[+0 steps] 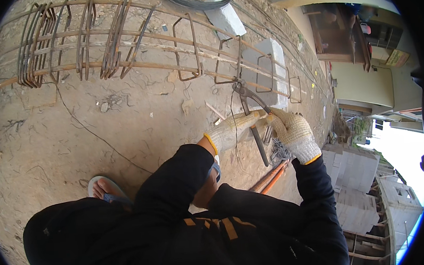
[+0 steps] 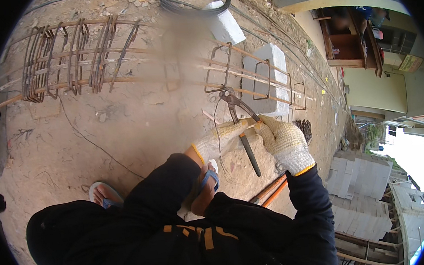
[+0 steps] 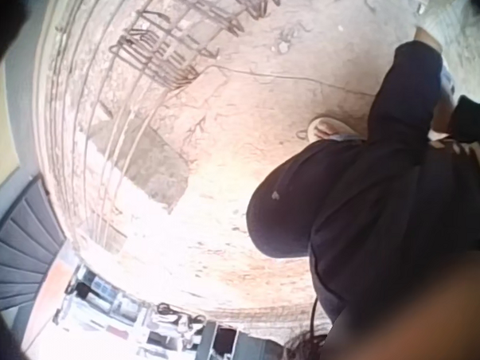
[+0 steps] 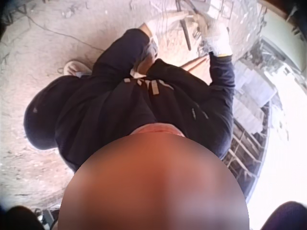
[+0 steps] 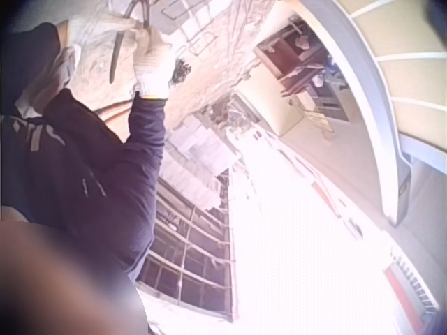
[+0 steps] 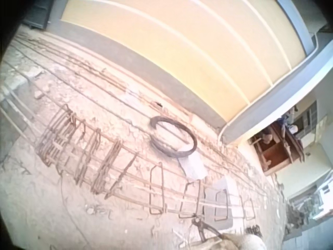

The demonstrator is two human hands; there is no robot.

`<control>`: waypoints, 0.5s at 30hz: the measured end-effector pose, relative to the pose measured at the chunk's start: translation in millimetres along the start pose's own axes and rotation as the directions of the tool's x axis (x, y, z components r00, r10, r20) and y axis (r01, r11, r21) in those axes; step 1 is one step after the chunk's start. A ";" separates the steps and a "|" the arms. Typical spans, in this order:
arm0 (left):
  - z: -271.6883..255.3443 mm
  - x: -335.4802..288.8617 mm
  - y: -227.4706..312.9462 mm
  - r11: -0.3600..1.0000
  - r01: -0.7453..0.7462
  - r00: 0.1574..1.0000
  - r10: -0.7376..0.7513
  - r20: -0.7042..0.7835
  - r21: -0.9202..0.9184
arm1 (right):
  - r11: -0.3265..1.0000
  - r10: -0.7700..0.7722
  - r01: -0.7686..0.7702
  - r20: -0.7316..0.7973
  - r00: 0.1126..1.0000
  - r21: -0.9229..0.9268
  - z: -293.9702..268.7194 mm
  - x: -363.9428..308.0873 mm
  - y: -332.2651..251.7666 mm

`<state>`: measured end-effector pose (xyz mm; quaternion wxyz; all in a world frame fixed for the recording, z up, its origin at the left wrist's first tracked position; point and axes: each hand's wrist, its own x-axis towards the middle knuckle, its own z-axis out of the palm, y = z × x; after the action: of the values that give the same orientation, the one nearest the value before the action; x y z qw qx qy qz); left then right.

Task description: The person assembles a rebar cage by placing U-shaped stirrups onto longitudinal bars and securing them with wire ties. They use pliers to twist and tighten the wire at each intersection, then place the completed cage onto a concrete block.

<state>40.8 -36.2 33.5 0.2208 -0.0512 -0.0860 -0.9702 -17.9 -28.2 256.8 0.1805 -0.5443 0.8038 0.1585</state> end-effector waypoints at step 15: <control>-7.3 -20.9 62.9 0.429 0.234 0.910 0.219 -0.352 0.872 | 0.433 -0.103 -0.343 0.424 0.900 0.834 25.9 -6.1 16.2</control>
<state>86.7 -84.7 32.5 0.2219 0.2821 -0.5422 -0.7598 -27.8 -5.8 237.7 0.5936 -0.2584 0.7439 -0.1657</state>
